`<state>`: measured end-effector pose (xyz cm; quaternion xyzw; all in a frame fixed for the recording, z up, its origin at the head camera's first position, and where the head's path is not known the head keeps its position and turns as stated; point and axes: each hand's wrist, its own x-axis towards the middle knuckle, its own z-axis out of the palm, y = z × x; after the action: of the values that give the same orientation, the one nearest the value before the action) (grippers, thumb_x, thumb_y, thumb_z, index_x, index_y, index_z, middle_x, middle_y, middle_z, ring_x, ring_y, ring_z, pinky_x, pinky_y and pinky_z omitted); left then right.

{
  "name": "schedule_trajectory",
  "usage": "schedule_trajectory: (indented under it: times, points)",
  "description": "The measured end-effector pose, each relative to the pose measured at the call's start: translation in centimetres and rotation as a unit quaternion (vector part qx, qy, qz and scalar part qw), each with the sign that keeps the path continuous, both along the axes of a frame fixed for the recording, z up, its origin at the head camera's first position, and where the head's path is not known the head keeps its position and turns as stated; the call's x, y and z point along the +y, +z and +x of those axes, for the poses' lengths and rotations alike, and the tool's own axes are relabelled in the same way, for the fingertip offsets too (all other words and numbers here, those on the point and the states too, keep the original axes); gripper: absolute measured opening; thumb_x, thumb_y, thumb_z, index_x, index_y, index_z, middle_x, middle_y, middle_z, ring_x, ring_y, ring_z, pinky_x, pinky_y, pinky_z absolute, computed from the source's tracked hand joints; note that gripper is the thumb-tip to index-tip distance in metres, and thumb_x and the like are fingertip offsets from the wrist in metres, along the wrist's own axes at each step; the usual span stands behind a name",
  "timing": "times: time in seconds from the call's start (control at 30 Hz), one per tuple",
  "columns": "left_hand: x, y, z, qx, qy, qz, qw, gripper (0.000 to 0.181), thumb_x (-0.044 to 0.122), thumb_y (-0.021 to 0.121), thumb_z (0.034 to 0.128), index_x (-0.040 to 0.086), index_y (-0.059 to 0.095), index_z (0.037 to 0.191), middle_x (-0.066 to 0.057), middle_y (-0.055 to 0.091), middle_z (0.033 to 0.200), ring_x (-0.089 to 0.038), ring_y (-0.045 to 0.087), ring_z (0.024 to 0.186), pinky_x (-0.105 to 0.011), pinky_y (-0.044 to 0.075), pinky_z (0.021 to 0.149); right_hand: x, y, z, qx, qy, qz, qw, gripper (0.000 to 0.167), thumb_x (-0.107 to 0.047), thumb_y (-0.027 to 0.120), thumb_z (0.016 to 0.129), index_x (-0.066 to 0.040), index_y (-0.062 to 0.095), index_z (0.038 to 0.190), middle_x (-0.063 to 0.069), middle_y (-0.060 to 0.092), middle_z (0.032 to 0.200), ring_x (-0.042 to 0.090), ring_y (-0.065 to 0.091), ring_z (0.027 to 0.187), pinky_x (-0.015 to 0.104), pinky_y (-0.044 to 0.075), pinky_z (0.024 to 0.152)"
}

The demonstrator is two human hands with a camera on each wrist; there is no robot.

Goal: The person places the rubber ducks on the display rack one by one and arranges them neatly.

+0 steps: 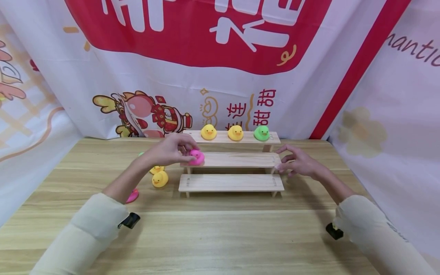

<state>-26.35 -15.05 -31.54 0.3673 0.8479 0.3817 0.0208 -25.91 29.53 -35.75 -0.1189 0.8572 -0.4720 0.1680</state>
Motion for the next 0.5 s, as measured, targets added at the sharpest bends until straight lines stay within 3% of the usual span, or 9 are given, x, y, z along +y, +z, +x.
schedule_trajectory:
  times: [0.5]
  points:
    - [2.1,-0.2,-0.4,0.021,-0.016,0.013,0.9996,0.025,-0.005,0.082,0.0815,-0.001,0.076,0.105,-0.010,0.073,0.100,-0.020,0.066,0.084,-0.035,0.060,0.078,-0.1,0.1,0.0,-0.003,-0.006,0.006,1.0000,0.056,-0.008,0.075,0.095,0.002,0.042,0.139,0.014,0.071,0.099,0.033,0.072,0.096,0.046,0.062,0.071]
